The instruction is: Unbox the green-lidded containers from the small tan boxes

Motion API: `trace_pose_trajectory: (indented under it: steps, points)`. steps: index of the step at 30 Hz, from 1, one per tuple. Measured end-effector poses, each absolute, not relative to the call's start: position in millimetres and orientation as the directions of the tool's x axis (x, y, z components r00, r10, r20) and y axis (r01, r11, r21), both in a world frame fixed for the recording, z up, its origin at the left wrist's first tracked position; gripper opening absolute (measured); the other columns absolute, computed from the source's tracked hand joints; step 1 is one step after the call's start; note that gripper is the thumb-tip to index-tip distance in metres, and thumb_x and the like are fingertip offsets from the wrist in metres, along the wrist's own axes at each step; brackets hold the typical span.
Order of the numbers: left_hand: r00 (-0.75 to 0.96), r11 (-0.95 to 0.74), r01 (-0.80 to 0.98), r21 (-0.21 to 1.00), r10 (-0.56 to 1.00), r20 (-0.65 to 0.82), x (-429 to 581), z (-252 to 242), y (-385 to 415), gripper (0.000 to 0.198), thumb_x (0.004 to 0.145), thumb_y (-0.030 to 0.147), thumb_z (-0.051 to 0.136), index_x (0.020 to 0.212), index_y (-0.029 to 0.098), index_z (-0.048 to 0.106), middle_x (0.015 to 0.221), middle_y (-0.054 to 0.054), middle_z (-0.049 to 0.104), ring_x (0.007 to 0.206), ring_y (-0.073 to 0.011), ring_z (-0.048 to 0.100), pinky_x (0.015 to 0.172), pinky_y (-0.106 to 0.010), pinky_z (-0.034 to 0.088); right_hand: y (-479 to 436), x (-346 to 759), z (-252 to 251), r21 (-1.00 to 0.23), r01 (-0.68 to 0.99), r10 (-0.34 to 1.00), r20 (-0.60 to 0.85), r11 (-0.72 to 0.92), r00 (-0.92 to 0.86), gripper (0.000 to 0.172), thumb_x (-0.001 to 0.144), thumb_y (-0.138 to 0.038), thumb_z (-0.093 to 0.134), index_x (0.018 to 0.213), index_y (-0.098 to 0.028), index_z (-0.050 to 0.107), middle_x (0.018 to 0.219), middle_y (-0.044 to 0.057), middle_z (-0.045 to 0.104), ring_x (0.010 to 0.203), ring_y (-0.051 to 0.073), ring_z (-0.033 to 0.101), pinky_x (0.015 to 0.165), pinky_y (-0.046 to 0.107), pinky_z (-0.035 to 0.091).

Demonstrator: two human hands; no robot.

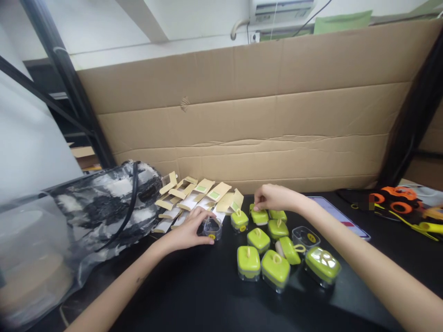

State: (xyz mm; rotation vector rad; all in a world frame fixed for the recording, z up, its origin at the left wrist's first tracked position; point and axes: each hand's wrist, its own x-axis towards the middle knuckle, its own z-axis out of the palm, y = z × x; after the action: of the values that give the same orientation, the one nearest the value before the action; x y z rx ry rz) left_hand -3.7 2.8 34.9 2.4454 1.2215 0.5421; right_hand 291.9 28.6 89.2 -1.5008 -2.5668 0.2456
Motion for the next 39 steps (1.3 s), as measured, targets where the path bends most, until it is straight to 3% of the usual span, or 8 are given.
trace_pose_trajectory:
  steps: [7,13,20,25,29,32,34,39]
  points:
    - [0.577,-0.606,0.706,0.367,0.793,0.198,0,32,2,0.05,0.073,0.039,0.074,0.12,0.031,0.058,0.108,-0.005,0.045,0.114,-0.029,0.042,0.104,-0.047,0.03,29,285,82,-0.123,0.883,0.889,-0.01,0.454,-0.458,0.013,0.076,-0.029,0.062,0.076,-0.02,0.072,0.074,0.003,0.074,0.067,0.02,0.066,0.053,0.025,0.038]
    - [0.573,-0.624,0.732,0.272,0.781,0.249,-3,25,10,0.049,0.072,0.042,0.074,0.117,0.029,0.06,0.106,-0.006,0.044,0.107,-0.0284,0.044,0.098,-0.047,0.037,25,280,86,-0.052,0.889,0.891,0.021,0.455,-0.454,0.017,0.079,-0.025,0.056,0.084,-0.021,0.071,0.084,0.005,0.075,0.075,0.022,0.067,0.058,0.026,0.038]
    - [0.613,-0.676,0.722,0.149,0.724,0.317,-16,24,16,0.05,0.073,0.046,0.072,0.119,0.03,0.058,0.107,-0.006,0.044,0.104,-0.0274,0.046,0.094,-0.044,0.039,15,280,93,0.021,0.889,0.888,-0.064,0.457,-0.455,0.013,0.075,-0.021,0.06,0.078,-0.02,0.073,0.079,0.006,0.075,0.073,0.023,0.068,0.057,0.027,0.039]
    - [0.63,-0.693,0.714,0.101,0.699,0.338,-16,30,12,0.063,0.071,0.051,0.072,0.126,0.026,0.053,0.112,-0.009,0.046,0.105,-0.0288,0.048,0.093,-0.045,0.041,12,278,91,0.046,0.884,0.885,-0.047,0.464,-0.463,0.017,0.073,-0.014,0.057,0.074,-0.02,0.073,0.076,0.007,0.075,0.07,0.024,0.068,0.057,0.028,0.039]
    - [0.63,-0.702,0.708,0.074,0.676,0.383,-10,37,5,0.055,0.08,0.056,0.06,0.124,0.023,0.053,0.112,-0.009,0.05,0.106,-0.0284,0.048,0.095,-0.044,0.04,14,275,86,0.006,0.865,0.865,0.009,0.501,-0.502,0.015,0.075,-0.02,0.06,0.082,-0.019,0.073,0.082,0.008,0.075,0.072,0.025,0.068,0.06,0.029,0.043]
    - [0.621,-0.704,0.707,0.07,0.664,0.416,-3,38,-1,0.046,0.086,0.051,0.054,0.12,0.021,0.054,0.109,-0.009,0.053,0.106,-0.0273,0.048,0.094,-0.042,0.04,16,266,80,-0.057,0.81,0.81,0.12,0.583,-0.574,0.027,0.084,-0.029,0.056,0.105,-0.018,0.068,0.104,0.01,0.071,0.093,0.024,0.065,0.078,0.03,0.046]
    - [0.613,-0.703,0.707,0.079,0.665,0.428,2,36,-5,0.042,0.088,0.048,0.054,0.119,0.02,0.054,0.11,-0.009,0.055,0.107,-0.027,0.048,0.095,-0.042,0.038,17,257,74,-0.083,0.778,0.777,0.182,0.623,-0.603,0.026,0.086,-0.028,0.055,0.106,-0.018,0.067,0.109,0.011,0.069,0.1,0.024,0.062,0.085,0.031,0.043]
    - [0.585,-0.683,0.717,0.135,0.697,0.414,26,33,-9,0.058,0.08,0.049,0.064,0.124,0.016,0.045,0.121,-0.013,0.055,0.116,-0.0309,0.044,0.099,-0.047,0.034,16,239,61,-0.15,0.76,0.771,0.222,0.632,-0.597,0.012,0.083,-0.02,0.057,0.083,-0.021,0.07,0.079,0.003,0.074,0.072,0.019,0.067,0.063,0.026,0.044]
